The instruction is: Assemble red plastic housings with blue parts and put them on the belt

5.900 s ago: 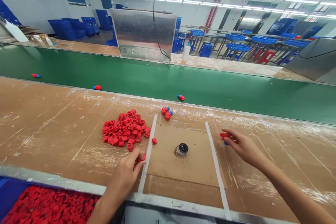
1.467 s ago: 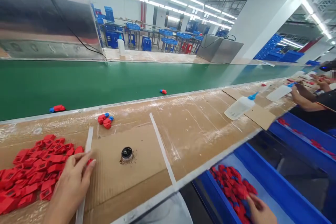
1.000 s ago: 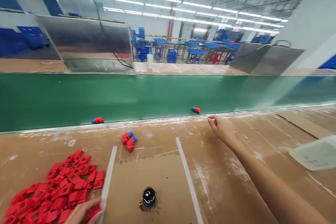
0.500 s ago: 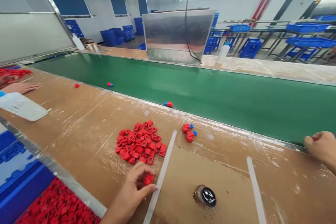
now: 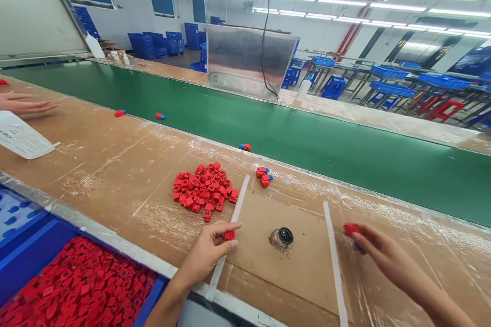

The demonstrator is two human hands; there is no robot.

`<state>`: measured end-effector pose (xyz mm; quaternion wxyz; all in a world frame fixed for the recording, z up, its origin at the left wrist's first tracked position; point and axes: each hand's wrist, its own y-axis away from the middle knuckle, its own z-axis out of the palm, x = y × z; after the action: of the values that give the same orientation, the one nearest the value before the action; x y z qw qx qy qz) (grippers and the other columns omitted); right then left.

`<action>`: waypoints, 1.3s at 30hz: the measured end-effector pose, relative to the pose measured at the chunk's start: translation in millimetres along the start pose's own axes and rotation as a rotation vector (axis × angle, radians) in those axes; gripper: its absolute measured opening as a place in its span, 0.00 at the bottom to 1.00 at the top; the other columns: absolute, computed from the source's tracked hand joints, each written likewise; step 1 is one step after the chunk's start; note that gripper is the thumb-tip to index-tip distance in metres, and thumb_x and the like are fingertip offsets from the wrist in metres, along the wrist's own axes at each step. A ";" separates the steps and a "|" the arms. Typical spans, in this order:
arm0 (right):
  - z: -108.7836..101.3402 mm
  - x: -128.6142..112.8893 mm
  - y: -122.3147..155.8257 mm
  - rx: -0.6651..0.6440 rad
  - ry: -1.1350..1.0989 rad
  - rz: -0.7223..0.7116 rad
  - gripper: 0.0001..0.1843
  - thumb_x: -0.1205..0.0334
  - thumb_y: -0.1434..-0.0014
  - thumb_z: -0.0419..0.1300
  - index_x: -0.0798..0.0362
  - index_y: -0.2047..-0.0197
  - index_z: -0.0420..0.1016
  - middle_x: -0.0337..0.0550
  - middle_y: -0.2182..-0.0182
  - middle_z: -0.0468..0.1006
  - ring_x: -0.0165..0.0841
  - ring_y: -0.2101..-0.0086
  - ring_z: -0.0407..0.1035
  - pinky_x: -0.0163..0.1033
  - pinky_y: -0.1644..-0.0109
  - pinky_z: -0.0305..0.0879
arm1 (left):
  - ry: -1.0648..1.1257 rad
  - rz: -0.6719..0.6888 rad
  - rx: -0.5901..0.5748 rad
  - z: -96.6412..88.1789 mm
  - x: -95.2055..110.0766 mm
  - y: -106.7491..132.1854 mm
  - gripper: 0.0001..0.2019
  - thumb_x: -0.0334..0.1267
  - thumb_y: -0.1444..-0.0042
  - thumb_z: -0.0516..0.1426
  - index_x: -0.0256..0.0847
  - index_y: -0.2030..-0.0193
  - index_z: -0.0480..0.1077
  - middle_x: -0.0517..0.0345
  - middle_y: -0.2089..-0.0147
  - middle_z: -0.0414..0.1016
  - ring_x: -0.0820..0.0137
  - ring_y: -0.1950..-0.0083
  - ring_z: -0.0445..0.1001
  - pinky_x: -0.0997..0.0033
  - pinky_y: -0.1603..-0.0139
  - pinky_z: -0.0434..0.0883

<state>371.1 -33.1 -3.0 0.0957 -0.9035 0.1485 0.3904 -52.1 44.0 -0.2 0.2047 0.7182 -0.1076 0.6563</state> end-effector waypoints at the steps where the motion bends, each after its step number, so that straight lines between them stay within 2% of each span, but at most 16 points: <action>1: 6.5 -6.3 11.1 -0.075 -0.049 0.005 0.33 0.30 0.48 0.58 0.52 0.59 0.79 0.55 0.63 0.82 0.45 0.67 0.77 0.47 0.64 0.77 | 0.027 0.010 -0.019 1.8 -1.4 1.1 0.21 0.38 0.49 0.65 0.40 0.47 0.77 0.51 0.56 0.77 0.64 0.53 0.73 0.64 0.47 0.68; 3: 16.6 -18.2 28.5 -0.240 -0.183 0.034 0.31 0.34 0.45 0.60 0.53 0.53 0.76 0.54 0.57 0.80 0.46 0.60 0.77 0.50 0.57 0.76 | 0.074 0.004 -0.048 5.5 -3.0 3.3 0.22 0.39 0.49 0.66 0.41 0.46 0.77 0.50 0.52 0.77 0.63 0.49 0.73 0.64 0.44 0.67; 6: 25.2 -35.1 43.8 -0.261 -0.261 0.015 0.28 0.39 0.41 0.59 0.52 0.48 0.73 0.54 0.52 0.77 0.44 0.57 0.76 0.51 0.52 0.75 | 0.102 -0.006 -0.060 11.6 -2.6 5.9 0.22 0.42 0.46 0.64 0.42 0.44 0.75 0.49 0.45 0.76 0.61 0.44 0.71 0.64 0.41 0.66; 10: 29.1 -59.6 52.7 -0.272 -0.266 -0.026 0.24 0.43 0.36 0.55 0.52 0.45 0.71 0.51 0.55 0.77 0.41 0.59 0.76 0.50 0.52 0.74 | 0.114 0.000 -0.086 25.4 -3.3 5.1 0.21 0.40 0.45 0.63 0.41 0.44 0.75 0.49 0.47 0.77 0.61 0.46 0.73 0.64 0.42 0.67; 15: 28.0 -80.3 61.7 -0.261 -0.072 -0.080 0.20 0.47 0.32 0.52 0.51 0.45 0.70 0.50 0.54 0.76 0.39 0.56 0.74 0.46 0.52 0.73 | 0.239 -0.074 -0.160 48.2 -8.7 4.1 0.20 0.33 0.49 0.63 0.38 0.47 0.76 0.50 0.57 0.80 0.64 0.55 0.76 0.67 0.52 0.71; 18: 27.0 -87.4 66.0 -0.203 0.077 -0.158 0.17 0.50 0.31 0.52 0.49 0.46 0.71 0.48 0.53 0.76 0.39 0.56 0.73 0.45 0.53 0.71 | 0.283 -0.113 -0.214 58.0 -9.6 4.6 0.21 0.30 0.51 0.64 0.38 0.48 0.76 0.53 0.59 0.80 0.66 0.58 0.76 0.69 0.54 0.71; 21: 29.7 -97.8 64.9 -0.151 0.190 -0.276 0.14 0.52 0.31 0.53 0.49 0.49 0.72 0.46 0.55 0.77 0.39 0.57 0.73 0.44 0.55 0.71 | 0.280 -0.108 -0.238 63.1 -10.5 4.5 0.17 0.30 0.51 0.64 0.37 0.53 0.77 0.55 0.62 0.79 0.67 0.59 0.76 0.70 0.55 0.71; 28: 47.8 -120.4 50.4 -0.101 0.356 -0.522 0.13 0.56 0.29 0.51 0.52 0.51 0.72 0.46 0.59 0.77 0.36 0.63 0.74 0.39 0.62 0.70 | 0.324 -0.050 -0.119 67.3 -17.4 7.6 0.14 0.32 0.50 0.65 0.38 0.54 0.77 0.60 0.67 0.76 0.73 0.67 0.72 0.74 0.63 0.71; 33: 54.2 -127.9 46.4 -0.108 0.446 -0.621 0.15 0.58 0.28 0.48 0.54 0.51 0.73 0.47 0.59 0.77 0.36 0.64 0.74 0.39 0.63 0.70 | 0.353 -0.016 -0.068 67.6 -20.0 9.5 0.15 0.36 0.49 0.66 0.40 0.54 0.77 0.58 0.63 0.78 0.72 0.63 0.74 0.75 0.61 0.72; 36: 56.8 -131.6 45.2 -0.130 0.490 -0.621 0.16 0.57 0.27 0.46 0.55 0.51 0.73 0.48 0.60 0.76 0.37 0.65 0.74 0.40 0.64 0.69 | 0.391 -0.024 -0.063 65.7 -21.8 9.9 0.16 0.37 0.49 0.67 0.40 0.53 0.74 0.55 0.58 0.79 0.69 0.58 0.76 0.72 0.58 0.74; 39: 59.6 -134.2 44.4 -0.163 0.503 -0.611 0.18 0.56 0.27 0.45 0.55 0.52 0.74 0.48 0.61 0.76 0.37 0.66 0.73 0.40 0.66 0.68 | 0.426 -0.047 -0.095 64.5 -22.4 10.1 0.14 0.37 0.48 0.66 0.40 0.55 0.73 0.55 0.59 0.79 0.67 0.55 0.77 0.71 0.56 0.73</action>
<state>228.1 -31.5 52.7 0.0962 -0.9780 -0.1398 0.1212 -1.0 4.4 -24.3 0.2717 0.5553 -0.0757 0.7824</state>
